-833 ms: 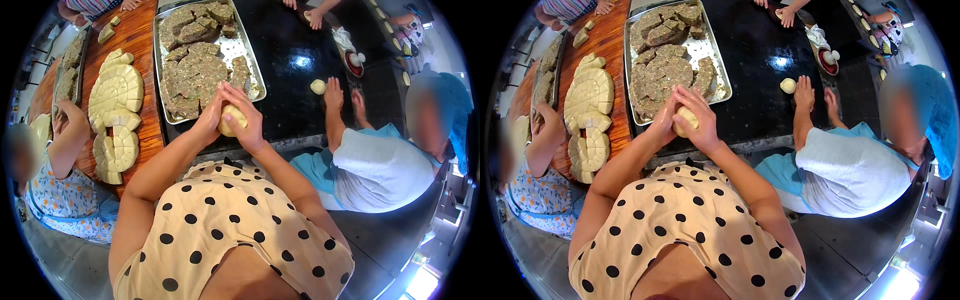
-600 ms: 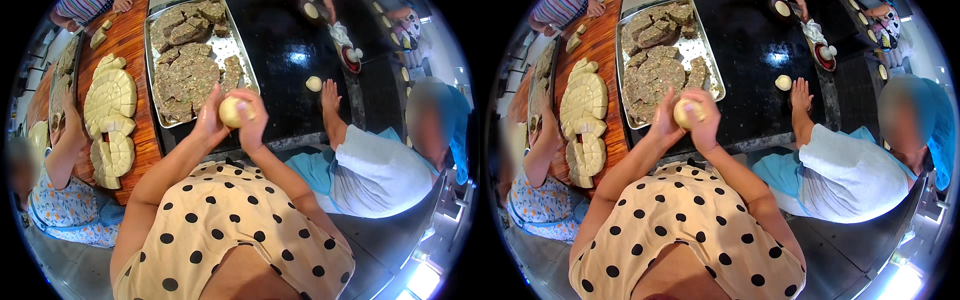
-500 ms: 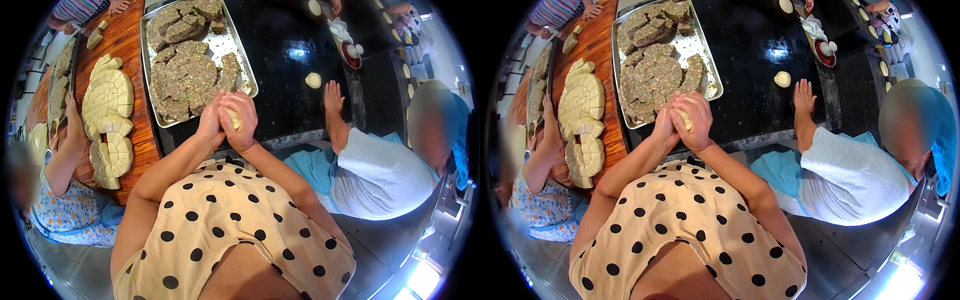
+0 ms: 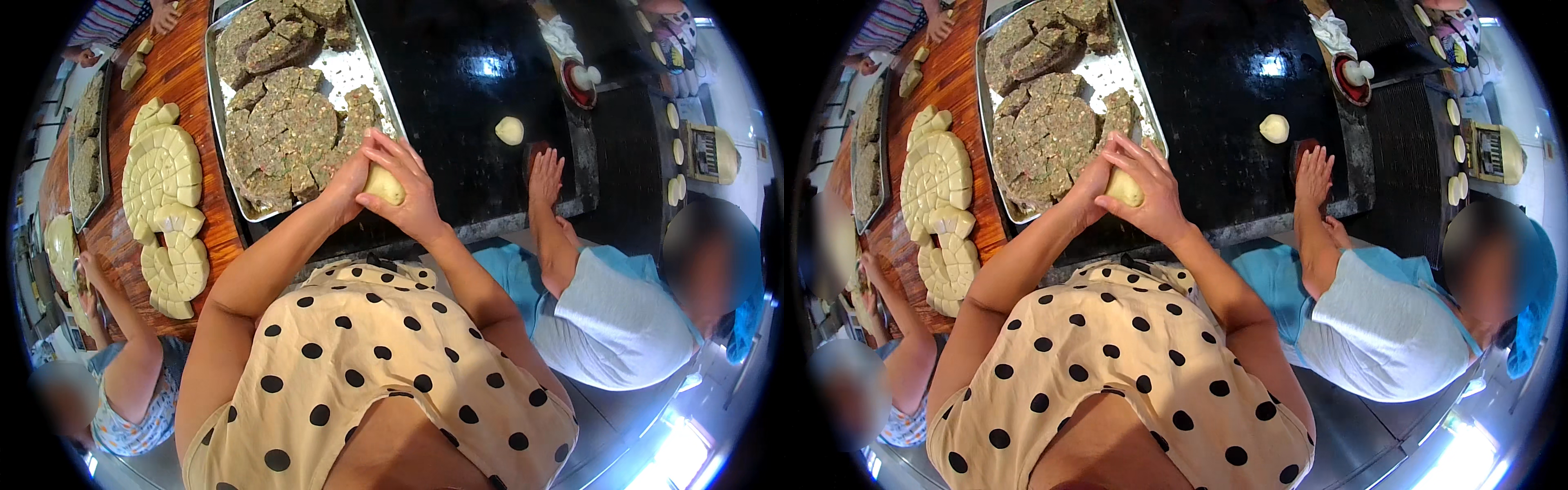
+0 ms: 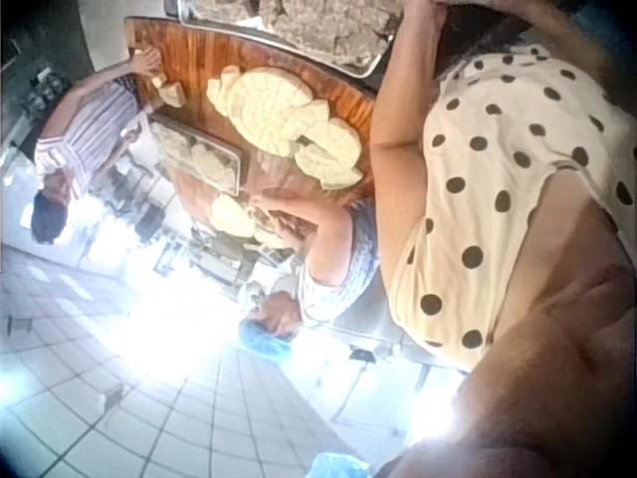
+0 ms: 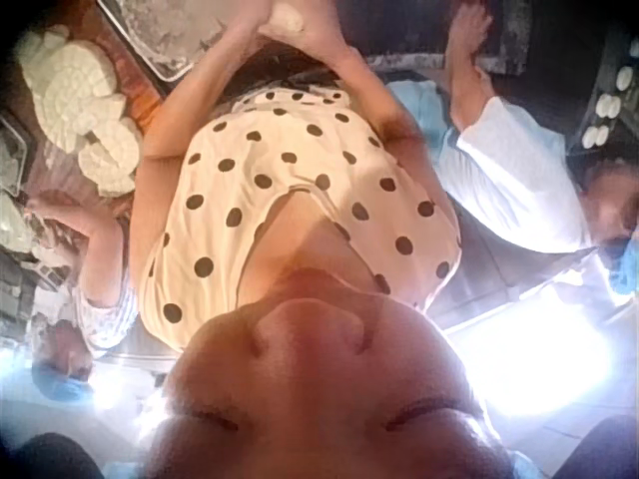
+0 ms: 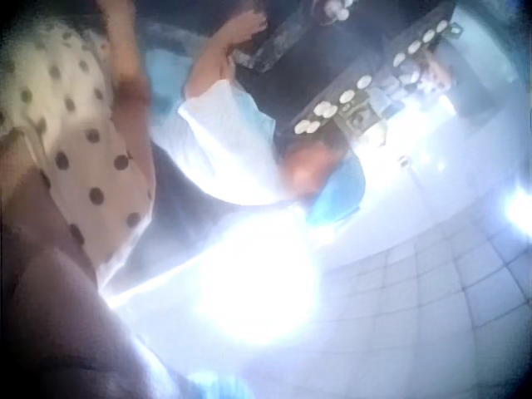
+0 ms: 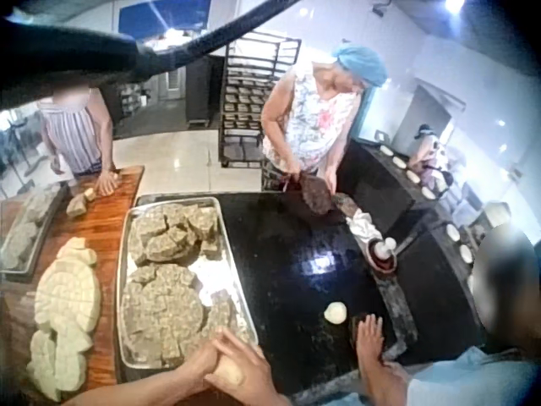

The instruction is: The person prepares buns by flattening small pieces of dough, placing a spoonful of meat filling in the center, and then folding and rolling the dough into a ball.

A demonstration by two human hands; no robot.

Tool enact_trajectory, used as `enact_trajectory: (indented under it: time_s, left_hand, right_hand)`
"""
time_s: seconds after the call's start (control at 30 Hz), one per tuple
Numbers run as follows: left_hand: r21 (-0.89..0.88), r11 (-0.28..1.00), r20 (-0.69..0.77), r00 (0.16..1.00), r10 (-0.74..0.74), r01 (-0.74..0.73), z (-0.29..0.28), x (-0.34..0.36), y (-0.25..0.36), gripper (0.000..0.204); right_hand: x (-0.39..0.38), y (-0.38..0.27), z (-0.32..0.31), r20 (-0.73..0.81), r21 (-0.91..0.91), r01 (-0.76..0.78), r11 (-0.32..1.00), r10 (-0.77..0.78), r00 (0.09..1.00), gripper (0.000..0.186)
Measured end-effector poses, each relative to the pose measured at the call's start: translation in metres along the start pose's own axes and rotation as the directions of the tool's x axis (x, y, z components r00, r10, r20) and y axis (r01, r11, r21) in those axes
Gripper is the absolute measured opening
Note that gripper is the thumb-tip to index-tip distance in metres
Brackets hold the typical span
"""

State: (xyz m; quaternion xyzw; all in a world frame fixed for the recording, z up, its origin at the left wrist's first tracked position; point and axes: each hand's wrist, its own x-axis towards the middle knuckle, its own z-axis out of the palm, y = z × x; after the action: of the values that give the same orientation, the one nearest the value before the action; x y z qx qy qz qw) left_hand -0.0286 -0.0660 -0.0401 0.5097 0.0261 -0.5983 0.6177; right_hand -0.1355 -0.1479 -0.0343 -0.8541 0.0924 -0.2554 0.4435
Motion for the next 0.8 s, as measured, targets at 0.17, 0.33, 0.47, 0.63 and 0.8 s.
enact_trajectory:
  time_s: [0.17,0.33,0.47,0.63,0.8]
  left_hand:
    - [-0.379,0.917,0.146,0.987,-0.073,0.124,-0.013,0.005,0.006,0.058]
    - [-0.32,0.947,-0.205,0.978,-0.028,-0.04,-0.006,0.023,-0.024,0.041]
    - [-0.269,0.963,-0.134,0.99,-0.048,0.01,-0.002,0.028,-0.008,0.053]
    - [-0.333,0.937,0.039,0.994,-0.102,0.109,-0.022,0.031,0.0,0.064]
    - [-0.139,0.987,-0.121,0.991,0.064,-0.081,-0.073,-0.015,-0.029,0.044]
  right_hand:
    - [0.005,0.005,0.014,-0.147,0.273,-0.171,0.947,0.217,0.965,0.035]
    - [0.002,0.033,0.039,-0.248,0.087,-0.054,0.995,0.074,0.966,0.024]
    - [0.013,0.039,0.038,-0.342,0.045,-0.051,0.998,0.063,0.937,0.027]
    - [0.037,0.063,0.02,-0.11,0.704,-0.503,0.502,0.776,0.621,0.047]
    - [0.095,0.105,-0.047,-0.604,0.404,-0.215,0.889,0.436,0.667,0.05]
